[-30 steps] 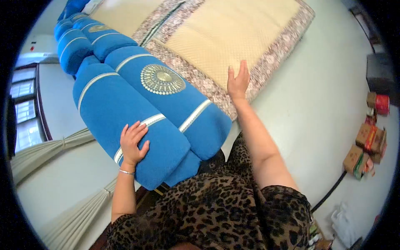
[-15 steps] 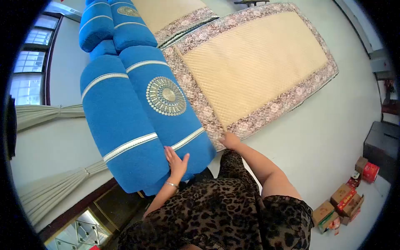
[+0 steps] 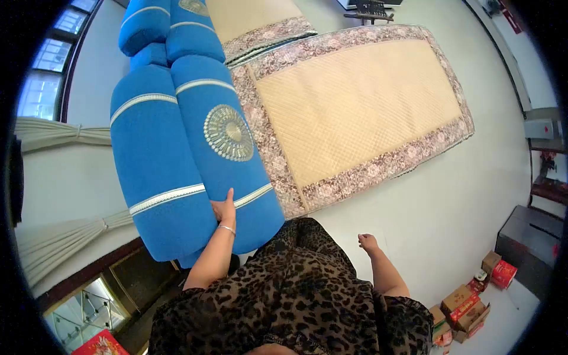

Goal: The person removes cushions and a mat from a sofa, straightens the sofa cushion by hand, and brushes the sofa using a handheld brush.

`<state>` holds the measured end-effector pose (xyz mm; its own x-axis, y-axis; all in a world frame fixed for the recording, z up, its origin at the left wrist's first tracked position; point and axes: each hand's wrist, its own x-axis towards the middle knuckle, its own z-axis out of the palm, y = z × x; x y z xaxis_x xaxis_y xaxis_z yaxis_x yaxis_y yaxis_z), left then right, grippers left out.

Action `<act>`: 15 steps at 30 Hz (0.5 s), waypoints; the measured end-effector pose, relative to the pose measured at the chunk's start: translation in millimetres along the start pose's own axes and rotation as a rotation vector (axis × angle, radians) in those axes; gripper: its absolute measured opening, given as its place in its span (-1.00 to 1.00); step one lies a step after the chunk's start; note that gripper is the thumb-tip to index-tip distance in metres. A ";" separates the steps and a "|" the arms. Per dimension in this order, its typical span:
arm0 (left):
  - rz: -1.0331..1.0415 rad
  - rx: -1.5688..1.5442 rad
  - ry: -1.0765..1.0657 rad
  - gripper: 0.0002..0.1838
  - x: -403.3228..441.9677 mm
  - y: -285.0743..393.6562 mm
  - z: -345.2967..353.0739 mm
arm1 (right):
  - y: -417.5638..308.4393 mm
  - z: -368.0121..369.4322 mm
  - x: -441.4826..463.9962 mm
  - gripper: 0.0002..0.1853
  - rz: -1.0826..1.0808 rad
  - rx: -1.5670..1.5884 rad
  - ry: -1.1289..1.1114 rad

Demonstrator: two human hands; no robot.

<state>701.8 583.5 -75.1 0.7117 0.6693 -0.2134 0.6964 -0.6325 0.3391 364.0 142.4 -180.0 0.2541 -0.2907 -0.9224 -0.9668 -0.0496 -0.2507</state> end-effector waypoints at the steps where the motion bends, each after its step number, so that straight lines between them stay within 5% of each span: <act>1: -0.018 0.059 -0.013 0.14 -13.1 22.8 -15.7 | -6.5 5.0 3.4 -0.50 -0.039 -0.029 -0.026; 5: 0.272 0.052 0.039 0.04 -56.1 51.1 -6.9 | -103.6 23.1 8.6 -0.48 -0.341 -0.204 -0.062; 7: 0.429 -0.026 -0.058 -0.03 -80.0 69.3 -12.0 | -174.4 50.4 -8.9 -0.38 -0.628 -0.070 -0.035; 10: 0.649 -0.160 -0.189 -0.08 -101.2 76.6 -3.7 | -278.5 89.3 -31.9 -0.14 -0.745 0.015 -0.216; 12: 0.551 -0.386 -0.598 -0.29 -95.9 73.0 -0.3 | -344.9 107.0 -68.6 -0.02 -0.653 0.160 -0.359; 14: 0.556 -0.385 -0.583 -0.36 -79.2 36.1 28.7 | -359.2 126.4 -38.4 0.07 -0.945 -0.017 -0.086; 15: 0.472 -0.303 -0.577 -0.36 -68.1 11.5 43.7 | -364.7 124.9 -38.8 0.08 -0.920 0.014 0.024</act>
<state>665.3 513.6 -96.7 0.9179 -0.0014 -0.3969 0.3138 -0.6099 0.7277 710.1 291.1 -89.5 0.9220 -0.1624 -0.3515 -0.3836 -0.2597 -0.8862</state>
